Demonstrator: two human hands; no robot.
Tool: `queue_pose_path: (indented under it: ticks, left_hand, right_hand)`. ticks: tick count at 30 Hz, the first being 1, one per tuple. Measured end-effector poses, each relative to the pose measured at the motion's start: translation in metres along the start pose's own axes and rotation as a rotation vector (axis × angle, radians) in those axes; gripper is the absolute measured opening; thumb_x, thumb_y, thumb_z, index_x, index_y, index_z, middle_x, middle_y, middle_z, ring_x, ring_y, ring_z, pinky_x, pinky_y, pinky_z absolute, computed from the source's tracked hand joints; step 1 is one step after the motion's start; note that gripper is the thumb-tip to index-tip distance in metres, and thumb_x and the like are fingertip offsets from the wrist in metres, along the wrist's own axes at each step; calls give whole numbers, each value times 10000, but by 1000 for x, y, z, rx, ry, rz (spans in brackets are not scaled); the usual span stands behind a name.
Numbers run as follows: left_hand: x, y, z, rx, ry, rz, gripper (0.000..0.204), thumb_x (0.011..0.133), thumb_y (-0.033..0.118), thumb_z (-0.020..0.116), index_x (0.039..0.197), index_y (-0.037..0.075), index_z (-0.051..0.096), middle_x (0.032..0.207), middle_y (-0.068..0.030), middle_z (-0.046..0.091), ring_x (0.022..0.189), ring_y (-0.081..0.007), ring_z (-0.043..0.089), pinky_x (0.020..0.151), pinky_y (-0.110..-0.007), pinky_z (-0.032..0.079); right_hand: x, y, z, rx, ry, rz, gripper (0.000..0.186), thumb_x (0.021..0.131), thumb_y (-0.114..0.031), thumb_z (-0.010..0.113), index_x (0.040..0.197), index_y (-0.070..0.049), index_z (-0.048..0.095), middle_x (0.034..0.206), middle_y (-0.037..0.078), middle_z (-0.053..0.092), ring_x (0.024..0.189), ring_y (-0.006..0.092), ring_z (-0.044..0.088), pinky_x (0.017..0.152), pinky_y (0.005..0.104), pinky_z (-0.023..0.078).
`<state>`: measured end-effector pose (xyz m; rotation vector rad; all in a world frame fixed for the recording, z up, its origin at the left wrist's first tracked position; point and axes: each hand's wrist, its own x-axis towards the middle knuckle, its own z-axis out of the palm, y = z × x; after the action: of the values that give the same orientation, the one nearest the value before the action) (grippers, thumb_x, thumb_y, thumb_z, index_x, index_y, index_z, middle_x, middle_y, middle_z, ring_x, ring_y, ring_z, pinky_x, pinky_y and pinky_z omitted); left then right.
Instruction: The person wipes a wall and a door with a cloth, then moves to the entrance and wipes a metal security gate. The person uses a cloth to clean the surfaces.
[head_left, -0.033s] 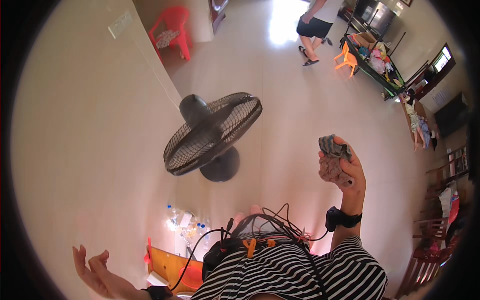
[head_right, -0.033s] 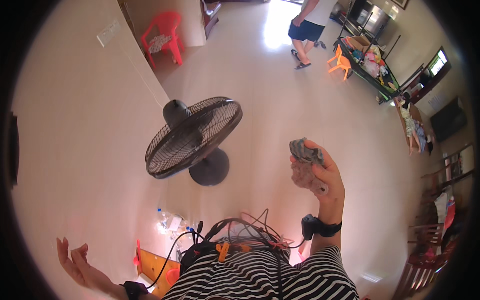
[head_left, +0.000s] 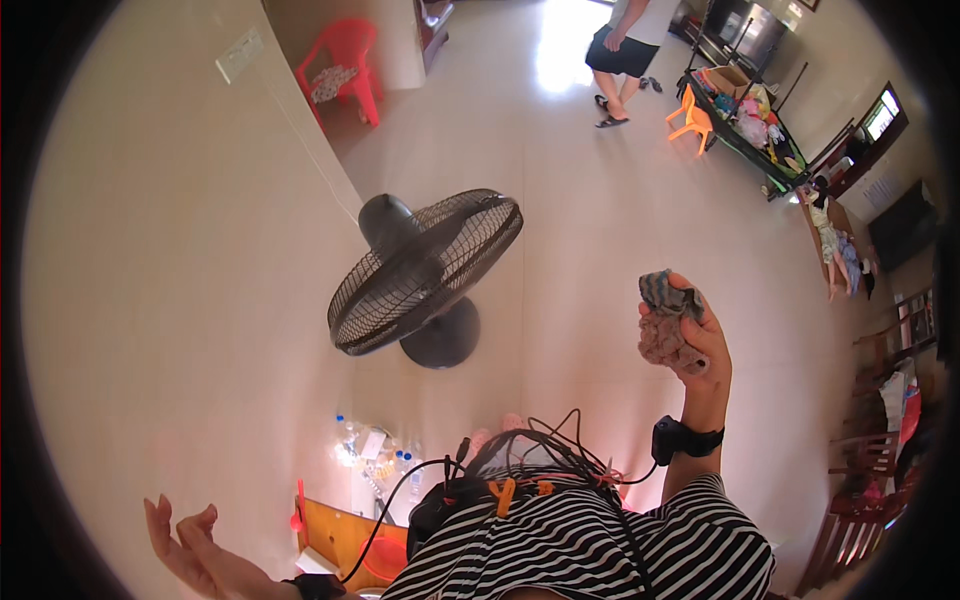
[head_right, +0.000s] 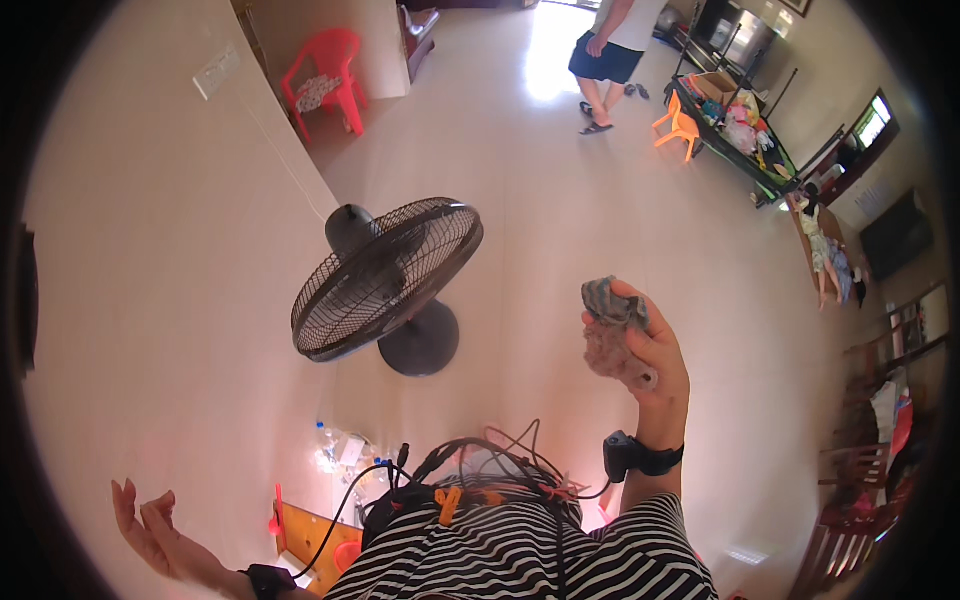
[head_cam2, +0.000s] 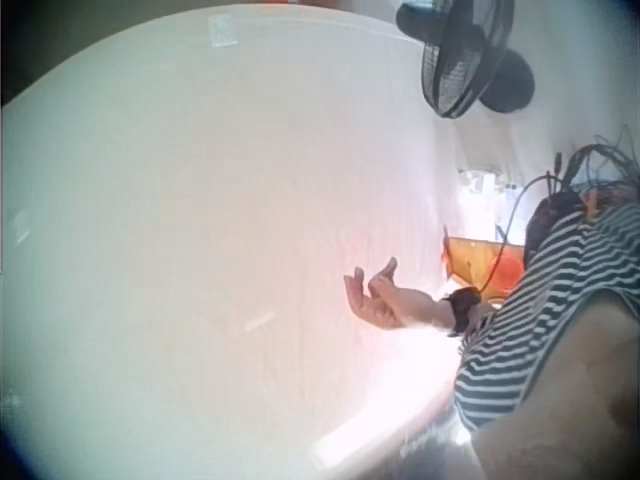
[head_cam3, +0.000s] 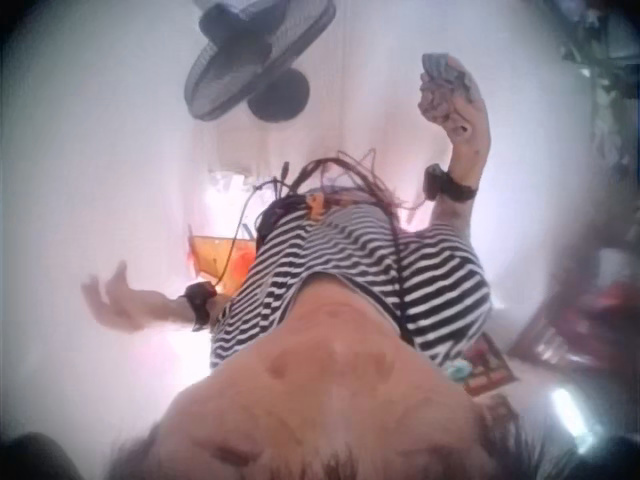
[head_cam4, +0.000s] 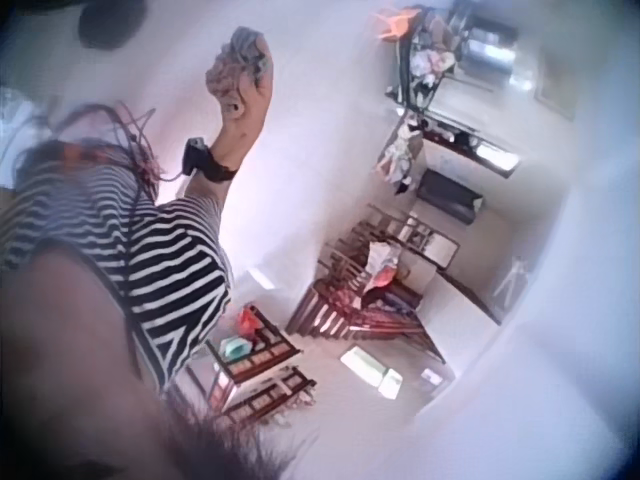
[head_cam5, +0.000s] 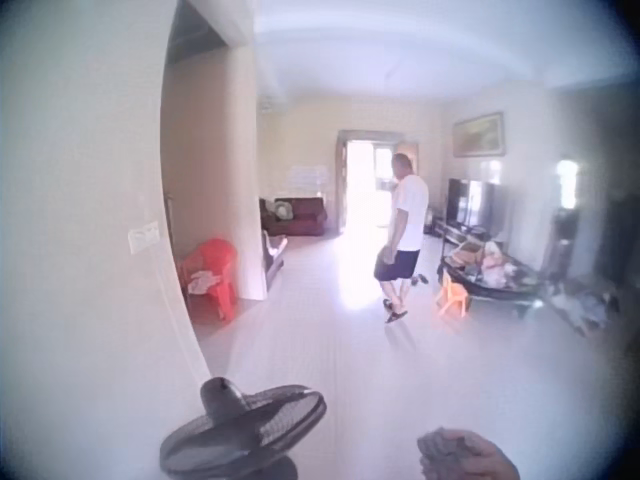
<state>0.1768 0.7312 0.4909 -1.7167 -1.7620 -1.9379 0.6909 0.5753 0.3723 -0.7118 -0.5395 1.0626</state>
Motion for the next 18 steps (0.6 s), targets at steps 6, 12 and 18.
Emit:
queue_pose_path:
  ticks: [6,12,18]
  left_hand:
    - [-2,-24,9,-59,46,-74,353,996,113,483,1307,25,625,1351,-61,617,822,-133,577,857,-296,492]
    - [-13,-5,23,-45,21,-154,403,997,103,489,1380,27,588,1331,-95,616,822,-114,550,876,-304,484]
    - [-57,38,45,-72,16,16,413,1017,176,495,1388,0,543,1118,-93,618,855,-144,565,851,-304,480]
  right_hand:
    - [-20,5,4,-36,135,-19,557,940,-183,708,1460,-142,512,1311,138,611,1147,287,602,825,422,512]
    - [-19,-16,-8,-24,163,45,577,927,-200,724,1464,-196,511,1275,163,622,1028,280,618,784,411,504]
    - [11,-55,-66,-23,163,56,606,938,-186,713,1493,-185,470,1269,186,631,1032,278,627,763,404,516]
